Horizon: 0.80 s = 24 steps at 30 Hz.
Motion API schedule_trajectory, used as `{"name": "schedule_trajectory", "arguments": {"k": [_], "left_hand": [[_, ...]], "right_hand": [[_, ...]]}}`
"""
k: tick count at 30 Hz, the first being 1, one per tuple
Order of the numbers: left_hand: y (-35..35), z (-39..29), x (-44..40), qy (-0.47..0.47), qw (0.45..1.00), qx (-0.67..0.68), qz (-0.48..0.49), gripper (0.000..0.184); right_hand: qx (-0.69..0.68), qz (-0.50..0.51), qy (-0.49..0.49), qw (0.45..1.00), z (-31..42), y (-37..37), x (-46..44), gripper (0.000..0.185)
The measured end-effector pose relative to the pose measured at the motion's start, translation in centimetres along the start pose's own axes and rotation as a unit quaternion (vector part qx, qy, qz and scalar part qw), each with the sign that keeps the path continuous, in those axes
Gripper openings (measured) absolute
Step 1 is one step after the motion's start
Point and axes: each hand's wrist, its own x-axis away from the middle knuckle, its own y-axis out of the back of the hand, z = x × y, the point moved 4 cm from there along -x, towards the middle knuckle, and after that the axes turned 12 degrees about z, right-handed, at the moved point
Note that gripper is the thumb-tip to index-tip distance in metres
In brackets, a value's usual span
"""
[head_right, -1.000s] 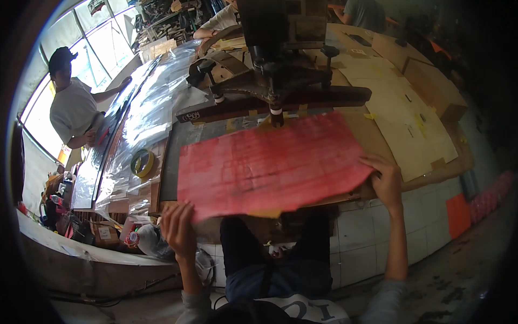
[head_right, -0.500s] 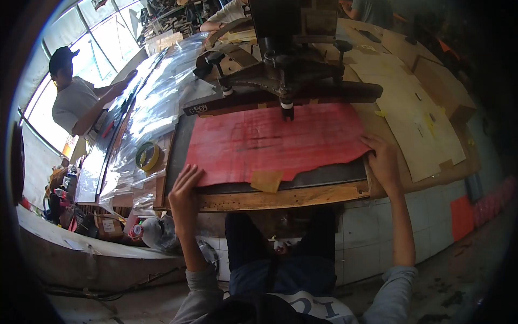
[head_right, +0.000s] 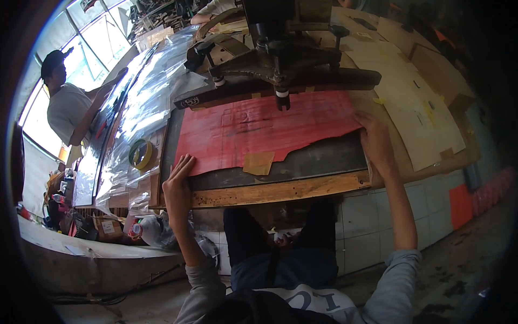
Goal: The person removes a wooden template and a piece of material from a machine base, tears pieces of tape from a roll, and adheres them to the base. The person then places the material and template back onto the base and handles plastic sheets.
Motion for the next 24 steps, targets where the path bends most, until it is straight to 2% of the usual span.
{"name": "schedule_trajectory", "arguments": {"k": [4, 13, 19, 24], "left_hand": [[-0.1, -0.4, -0.1, -0.005, 1.000, -0.001, 0.014, 0.041], [-0.5, -0.2, 0.0, -0.026, 0.999, 0.013, 0.037, 0.041], [-0.7, 0.0, 0.2, 0.002, 0.999, -0.034, 0.029, 0.040], [-0.9, -0.3, 0.1, 0.024, 0.995, -0.086, 0.055, 0.039]], "right_hand": [[0.040, -0.076, -0.004, 0.996, 0.9, 1.2, 0.4, 0.040], [0.134, -0.029, -0.041, 0.990, 0.1, 0.0, 0.6, 0.036], [0.074, -0.031, -0.015, 0.997, 0.1, 0.3, 0.9, 0.040], [0.077, -0.007, -0.050, 0.996, -0.1, 0.8, 0.7, 0.042]]}}
